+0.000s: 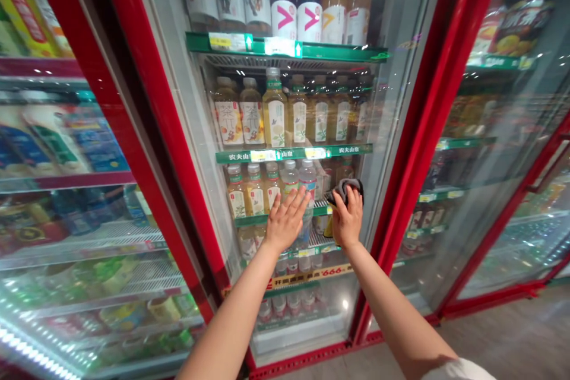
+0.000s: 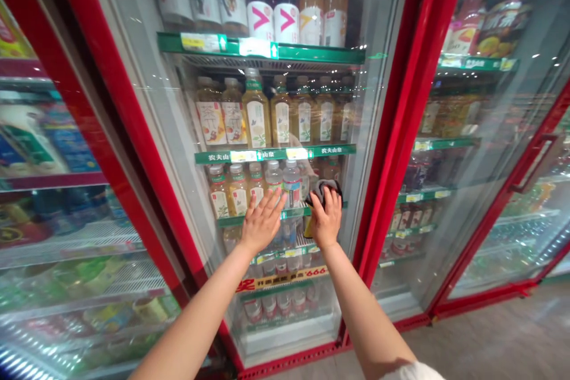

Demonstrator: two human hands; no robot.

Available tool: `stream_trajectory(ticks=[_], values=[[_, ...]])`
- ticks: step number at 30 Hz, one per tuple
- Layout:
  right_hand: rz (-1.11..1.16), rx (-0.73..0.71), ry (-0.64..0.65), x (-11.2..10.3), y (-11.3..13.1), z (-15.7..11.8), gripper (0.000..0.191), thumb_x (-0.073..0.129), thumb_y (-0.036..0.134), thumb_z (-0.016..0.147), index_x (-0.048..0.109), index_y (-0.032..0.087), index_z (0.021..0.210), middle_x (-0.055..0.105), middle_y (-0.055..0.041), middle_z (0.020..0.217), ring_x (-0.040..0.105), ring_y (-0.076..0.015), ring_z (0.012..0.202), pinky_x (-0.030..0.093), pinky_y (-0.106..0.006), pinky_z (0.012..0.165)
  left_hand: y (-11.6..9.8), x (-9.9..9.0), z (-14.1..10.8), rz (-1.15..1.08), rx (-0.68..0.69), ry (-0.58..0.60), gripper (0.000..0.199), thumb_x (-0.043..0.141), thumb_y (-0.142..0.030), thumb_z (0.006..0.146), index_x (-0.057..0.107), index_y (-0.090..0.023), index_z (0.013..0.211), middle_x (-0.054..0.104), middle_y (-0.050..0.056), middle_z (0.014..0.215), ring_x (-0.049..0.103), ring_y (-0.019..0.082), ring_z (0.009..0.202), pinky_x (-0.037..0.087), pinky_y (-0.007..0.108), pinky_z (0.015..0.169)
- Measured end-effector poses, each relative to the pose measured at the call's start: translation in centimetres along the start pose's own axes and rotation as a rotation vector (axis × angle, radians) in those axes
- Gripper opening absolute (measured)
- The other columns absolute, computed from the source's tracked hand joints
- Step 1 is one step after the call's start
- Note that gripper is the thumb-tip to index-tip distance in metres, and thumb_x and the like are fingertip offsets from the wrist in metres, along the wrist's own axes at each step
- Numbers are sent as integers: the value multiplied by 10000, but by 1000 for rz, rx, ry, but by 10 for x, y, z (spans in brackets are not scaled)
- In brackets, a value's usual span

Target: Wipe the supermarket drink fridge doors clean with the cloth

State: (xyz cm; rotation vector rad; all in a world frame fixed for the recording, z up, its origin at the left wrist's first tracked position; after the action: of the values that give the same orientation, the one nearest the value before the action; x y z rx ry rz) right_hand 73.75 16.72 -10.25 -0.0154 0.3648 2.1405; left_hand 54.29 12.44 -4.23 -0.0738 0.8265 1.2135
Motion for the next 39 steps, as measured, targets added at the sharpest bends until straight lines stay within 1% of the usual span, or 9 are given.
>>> stream_trajectory(ticks=[4, 7, 11, 15, 18, 24, 31, 37, 39], values=[[10, 11, 36, 2, 3, -22, 532, 491, 141, 961, 553, 323, 1457, 415, -112, 1615, 285, -333, 1537, 328, -669, 1178, -13, 7, 5, -16, 45, 9, 762, 484, -155, 955, 158, -260, 1635, 375, 40, 1627, 259, 180, 1553, 4, 449, 1317], [22, -60, 99, 3, -1, -1, 467, 508, 142, 962, 629, 344, 1365, 498, -71, 1563, 300, -286, 1534, 291, -619, 1219, -22, 12, 17, -26, 93, -27, 770, 473, -147, 958, 123, -243, 1637, 389, 43, 1618, 263, 166, 1550, -27, 420, 1314], [24, 79, 36, -4, -34, 22, 467, 493, 195, 976, 574, 295, 1426, 415, -110, 1615, 264, -308, 1548, 284, -636, 1218, -35, 22, 34, -65, 101, -71, 806, 502, -156, 953, 86, -247, 1638, 375, 44, 1622, 236, 159, 1555, -71, 403, 1307], [-20, 279, -88, -7, -47, -13, 579, 425, 193, 992, 379, 255, 1565, 279, -170, 1666, 253, -334, 1548, 320, -666, 1187, -41, 34, 35, -61, 96, -96, 794, 507, -150, 954, 115, -239, 1638, 363, 43, 1619, 216, 154, 1551, -117, 373, 1296], [-108, 265, -33, -5, -41, -28, 648, 421, 162, 978, 286, 264, 1604, 234, -175, 1678, 210, -345, 1562, 358, -665, 1166, -40, 41, 30, -46, 126, -140, 789, 503, -139, 950, 124, -234, 1636, 352, 40, 1613, 172, 139, 1549, -121, 352, 1293], [-170, 184, 71, -14, -60, 13, 646, 453, 155, 971, 327, 283, 1591, 192, -130, 1705, 169, -325, 1579, 323, -606, 1210, -36, 51, 30, -54, 128, -174, 825, 537, -148, 917, 139, -233, 1634, 305, 42, 1620, 86, 128, 1555, -139, 348, 1286], [-157, 411, 8, -11, -70, -39, 687, 383, 176, 998, 157, 267, 1640, 135, -150, 1714, 182, -302, 1578, 372, -590, 1182, -37, 50, 33, -79, 141, -199, 827, 544, -142, 910, 158, -227, 1636, 296, 42, 1623, 62, 117, 1553, -126, 340, 1290], [-137, 429, 2, -11, -78, 3, 661, 407, 265, 1014, 189, 305, 1636, 120, -122, 1722, 168, -312, 1581, 335, -593, 1198, -36, 55, 31, -113, 135, -157, 850, 535, -131, 898, 133, -237, 1640, 278, 46, 1634, 68, 129, 1557, -149, 369, 1284], [-129, 443, 5, -12, -80, -3, 653, 405, 276, 1016, 197, 309, 1634, 125, -117, 1721, 177, -303, 1579, 340, -582, 1198, -36, 56, 31, -125, 131, -154, 856, 537, -128, 897, 128, -238, 1641, 276, 45, 1637, 59, 124, 1559, -160, 364, 1279]])
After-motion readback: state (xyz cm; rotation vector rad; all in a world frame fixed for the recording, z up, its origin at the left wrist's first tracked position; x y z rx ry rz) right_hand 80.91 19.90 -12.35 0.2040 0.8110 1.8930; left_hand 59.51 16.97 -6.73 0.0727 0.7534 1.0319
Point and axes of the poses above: each hand's wrist, its own z-axis towards the middle knuckle, its own x-axis out of the palm, y = z × x, the point moved 3 cm from there along z, towards the middle knuckle
